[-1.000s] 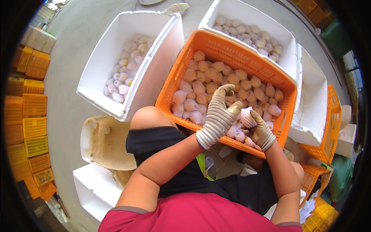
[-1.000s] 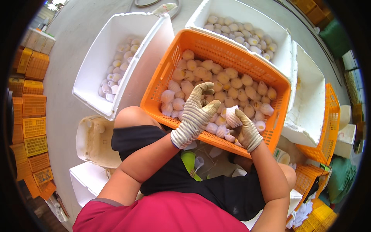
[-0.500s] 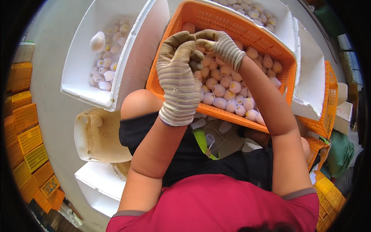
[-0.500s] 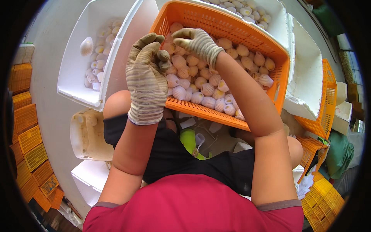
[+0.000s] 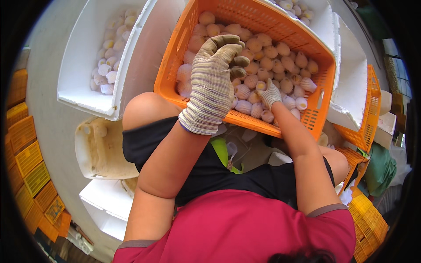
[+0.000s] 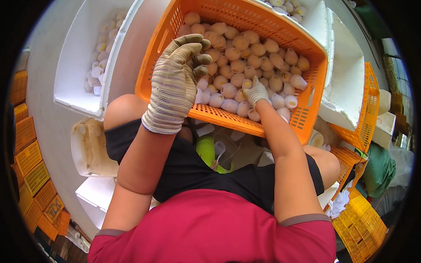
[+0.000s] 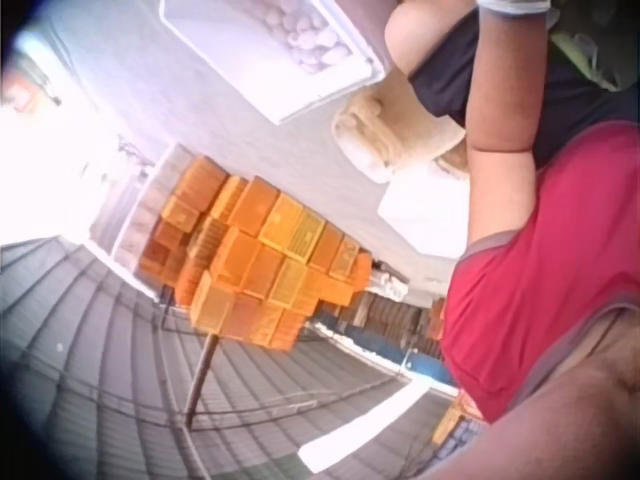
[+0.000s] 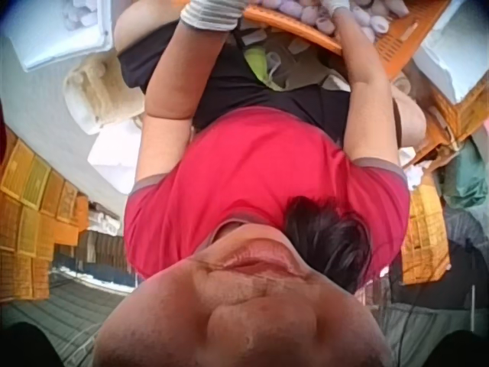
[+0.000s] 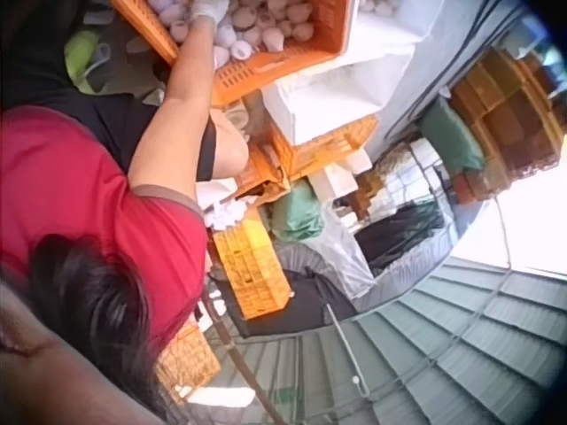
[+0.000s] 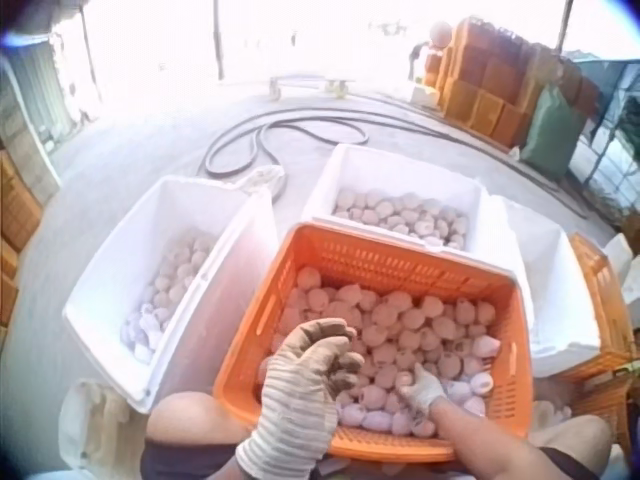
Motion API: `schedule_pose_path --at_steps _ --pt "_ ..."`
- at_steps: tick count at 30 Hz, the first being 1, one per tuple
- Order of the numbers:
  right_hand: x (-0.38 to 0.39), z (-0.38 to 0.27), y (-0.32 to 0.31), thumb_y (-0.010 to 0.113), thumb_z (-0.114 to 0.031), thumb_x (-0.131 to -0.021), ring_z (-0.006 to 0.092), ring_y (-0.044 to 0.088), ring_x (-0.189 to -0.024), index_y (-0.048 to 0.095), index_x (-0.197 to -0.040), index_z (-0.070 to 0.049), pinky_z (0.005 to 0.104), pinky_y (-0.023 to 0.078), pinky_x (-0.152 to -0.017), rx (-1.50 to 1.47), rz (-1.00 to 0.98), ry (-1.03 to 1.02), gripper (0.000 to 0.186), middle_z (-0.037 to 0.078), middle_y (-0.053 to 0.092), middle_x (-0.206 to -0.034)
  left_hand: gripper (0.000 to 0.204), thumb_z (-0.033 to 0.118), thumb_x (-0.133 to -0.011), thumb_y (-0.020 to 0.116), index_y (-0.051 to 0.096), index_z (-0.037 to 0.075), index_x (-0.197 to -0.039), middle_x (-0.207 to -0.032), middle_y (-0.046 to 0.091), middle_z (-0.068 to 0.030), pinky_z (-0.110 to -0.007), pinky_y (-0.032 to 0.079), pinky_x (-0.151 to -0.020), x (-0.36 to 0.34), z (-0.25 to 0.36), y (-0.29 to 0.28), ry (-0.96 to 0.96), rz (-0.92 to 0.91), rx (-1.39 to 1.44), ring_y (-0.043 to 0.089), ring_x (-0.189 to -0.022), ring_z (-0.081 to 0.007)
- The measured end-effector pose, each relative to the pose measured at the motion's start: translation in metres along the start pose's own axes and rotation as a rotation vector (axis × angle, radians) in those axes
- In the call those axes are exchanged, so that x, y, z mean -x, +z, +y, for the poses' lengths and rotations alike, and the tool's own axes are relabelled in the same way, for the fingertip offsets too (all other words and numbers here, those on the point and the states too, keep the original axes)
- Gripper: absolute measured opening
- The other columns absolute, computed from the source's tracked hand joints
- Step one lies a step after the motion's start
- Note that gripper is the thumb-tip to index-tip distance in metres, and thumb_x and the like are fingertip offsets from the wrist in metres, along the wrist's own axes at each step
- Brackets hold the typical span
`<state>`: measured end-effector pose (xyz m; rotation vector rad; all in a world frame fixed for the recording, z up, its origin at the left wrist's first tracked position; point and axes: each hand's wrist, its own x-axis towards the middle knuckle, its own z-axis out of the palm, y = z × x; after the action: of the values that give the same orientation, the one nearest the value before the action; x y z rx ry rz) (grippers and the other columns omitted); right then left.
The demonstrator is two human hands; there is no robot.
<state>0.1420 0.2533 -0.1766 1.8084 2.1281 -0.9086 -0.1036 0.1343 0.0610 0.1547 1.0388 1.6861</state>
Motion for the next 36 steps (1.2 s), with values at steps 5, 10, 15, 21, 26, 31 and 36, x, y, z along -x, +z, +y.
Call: schedule_pose_path --at_steps 5,10,15,21,26,31,36 --pt "0.025 -0.009 -0.062 0.064 -0.032 -0.085 0.021 0.063 -0.076 0.056 -0.125 -0.005 0.0303 0.052 -0.067 -1.199 -0.462 0.126 0.049 0.013 0.066 -0.102 0.019 0.011 -0.094 0.06 0.061 0.005 -0.112 -0.101 0.068 -0.0061 -0.024 0.053 -0.071 -0.003 -0.012 0.005 -0.045 -0.053 -0.183 0.066 -0.085 -0.014" --pt "0.126 -0.061 -0.154 0.059 -0.035 -0.084 0.018 0.062 -0.079 0.06 -0.119 -0.008 0.0289 0.049 -0.061 -1.522 -0.632 0.119 0.044 0.008 0.066 -0.099 0.034 0.016 -0.092 0.067 0.059 0.003 -0.122 -0.111 0.064 -0.0058 -0.026 0.051 -0.081 0.003 -0.031 0.013 -0.004 -0.3 -0.533 0.061 -0.098 -0.0119" --pt "0.165 -0.044 -0.168 0.056 -0.04 -0.084 0.0206 0.065 -0.097 0.061 -0.123 -0.01 0.0314 0.056 -0.076 -1.501 -0.745 0.043 0.049 0.008 0.068 -0.109 0.073 0.006 -0.077 0.067 0.044 0.014 -0.146 -0.144 0.045 -0.0082 -0.035 0.046 -0.101 0.023 -0.043 0.024 0.168 -0.758 -0.708 0.049 -0.125 -0.0237" --pt "0.171 -0.063 -0.142 0.048 -0.05 -0.095 0.0182 0.064 -0.101 0.052 -0.132 -0.01 0.0281 0.052 -0.073 -1.493 -0.567 -0.008 0.055 0.007 0.065 -0.118 0.066 0.012 -0.071 0.084 0.052 0.007 -0.129 -0.136 0.05 -0.0149 -0.035 0.05 -0.095 0.041 -0.063 0.031 0.495 -0.707 -1.009 0.054 -0.123 -0.027" --pt "0.166 -0.053 -0.131 0.041 -0.056 -0.1 0.015 0.061 -0.096 0.05 -0.133 -0.01 0.0226 0.047 -0.069 -1.452 -0.62 -0.133 0.057 0.006 0.064 -0.118 0.058 0.016 -0.068 0.087 0.054 0.0 -0.114 -0.128 0.056 -0.0209 -0.037 0.053 -0.089 0.042 -0.079 0.028 0.637 -0.501 -1.229 0.063 -0.108 -0.0353" --pt "0.183 -0.075 -0.136 0.058 -0.045 -0.096 0.0118 0.059 -0.089 0.038 -0.145 -0.01 0.0233 0.046 -0.067 -1.461 -0.456 -0.158 0.064 0.005 0.06 -0.118 0.043 0.024 -0.073 0.082 0.059 0.002 -0.102 -0.109 0.063 -0.0205 -0.04 0.054 -0.077 0.042 -0.079 0.031 0.857 -0.44 -1.417 0.066 -0.094 -0.0366" --pt "0.174 -0.064 -0.135 0.066 -0.04 -0.091 0.01 0.057 -0.083 0.024 -0.154 -0.012 0.0239 0.047 -0.07 -1.172 -0.496 -0.246 0.081 0.004 0.058 -0.109 0.022 0.022 -0.083 0.07 0.061 0.004 -0.09 -0.081 0.063 -0.0151 -0.041 0.051 -0.063 0.038 -0.074 0.027 0.694 -0.4 -1.562 0.065 -0.074 -0.0339"
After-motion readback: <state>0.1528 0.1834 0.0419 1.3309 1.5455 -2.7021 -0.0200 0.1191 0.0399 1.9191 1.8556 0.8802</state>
